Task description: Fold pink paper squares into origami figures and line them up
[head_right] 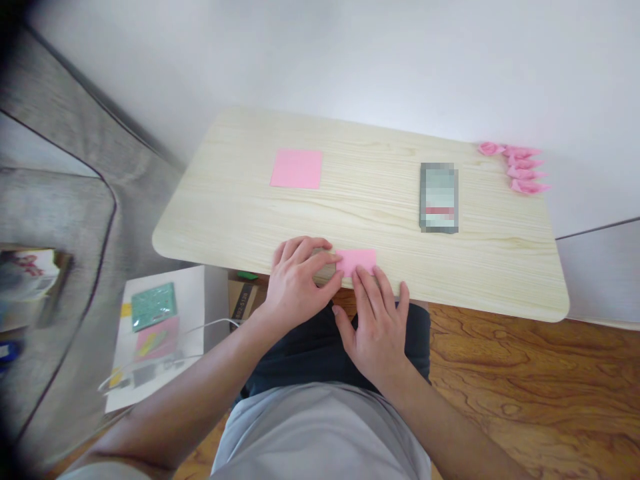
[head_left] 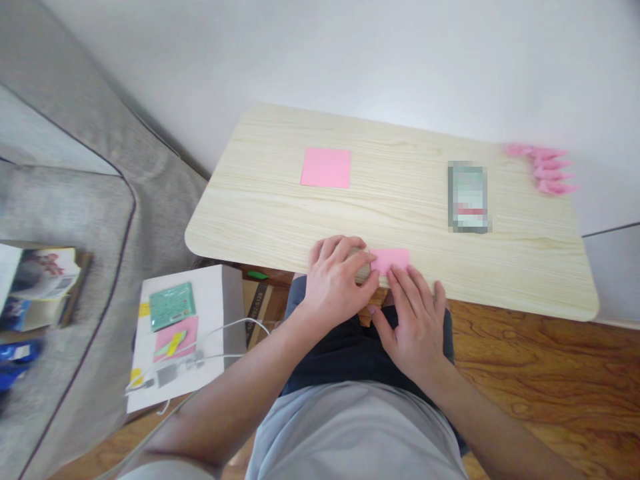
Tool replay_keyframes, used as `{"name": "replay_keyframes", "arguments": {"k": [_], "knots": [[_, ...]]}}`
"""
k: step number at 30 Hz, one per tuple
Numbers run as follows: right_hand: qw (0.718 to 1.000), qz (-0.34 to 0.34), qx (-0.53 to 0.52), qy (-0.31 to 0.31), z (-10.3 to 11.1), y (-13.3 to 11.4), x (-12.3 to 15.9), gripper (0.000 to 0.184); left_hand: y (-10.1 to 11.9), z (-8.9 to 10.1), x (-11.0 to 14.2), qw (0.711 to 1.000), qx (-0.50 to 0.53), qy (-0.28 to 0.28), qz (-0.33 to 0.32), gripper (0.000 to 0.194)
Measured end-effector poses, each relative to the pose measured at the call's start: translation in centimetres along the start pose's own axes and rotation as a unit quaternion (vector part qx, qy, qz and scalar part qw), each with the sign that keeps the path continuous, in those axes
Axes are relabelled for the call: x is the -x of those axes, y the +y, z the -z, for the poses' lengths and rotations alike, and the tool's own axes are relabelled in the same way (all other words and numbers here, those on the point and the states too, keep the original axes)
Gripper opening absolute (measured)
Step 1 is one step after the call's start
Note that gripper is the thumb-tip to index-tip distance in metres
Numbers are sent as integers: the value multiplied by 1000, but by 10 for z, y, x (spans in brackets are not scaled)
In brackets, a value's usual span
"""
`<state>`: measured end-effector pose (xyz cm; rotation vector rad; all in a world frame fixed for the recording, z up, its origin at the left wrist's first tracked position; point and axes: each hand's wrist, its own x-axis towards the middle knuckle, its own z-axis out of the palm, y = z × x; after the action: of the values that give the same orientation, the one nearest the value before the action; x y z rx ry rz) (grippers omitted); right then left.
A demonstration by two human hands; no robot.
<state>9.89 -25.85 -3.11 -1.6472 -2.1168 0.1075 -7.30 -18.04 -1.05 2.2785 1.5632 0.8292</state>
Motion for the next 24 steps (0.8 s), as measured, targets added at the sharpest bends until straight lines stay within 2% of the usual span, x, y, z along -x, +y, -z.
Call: {"name": "replay_keyframes", "arguments": {"k": [5, 10, 17, 21, 24], "knots": [[1000, -6, 24, 8, 5, 11, 8, 73, -2, 3, 1, 1000, -6, -10, -13, 17], [999, -6, 28, 23, 11, 24, 10, 70, -7, 3, 5, 999, -5, -4, -38, 17], [999, 10, 26, 40, 18, 34, -9, 55, -15, -6, 20, 995, -11, 10, -99, 15], [999, 15, 14, 47, 18, 35, -20, 51, -14, -8, 27, 993, -23, 3, -116, 18], [998, 36, -20, 50, 15, 37, -22, 41, -12, -9, 30, 993, -22, 7, -120, 15]]}}
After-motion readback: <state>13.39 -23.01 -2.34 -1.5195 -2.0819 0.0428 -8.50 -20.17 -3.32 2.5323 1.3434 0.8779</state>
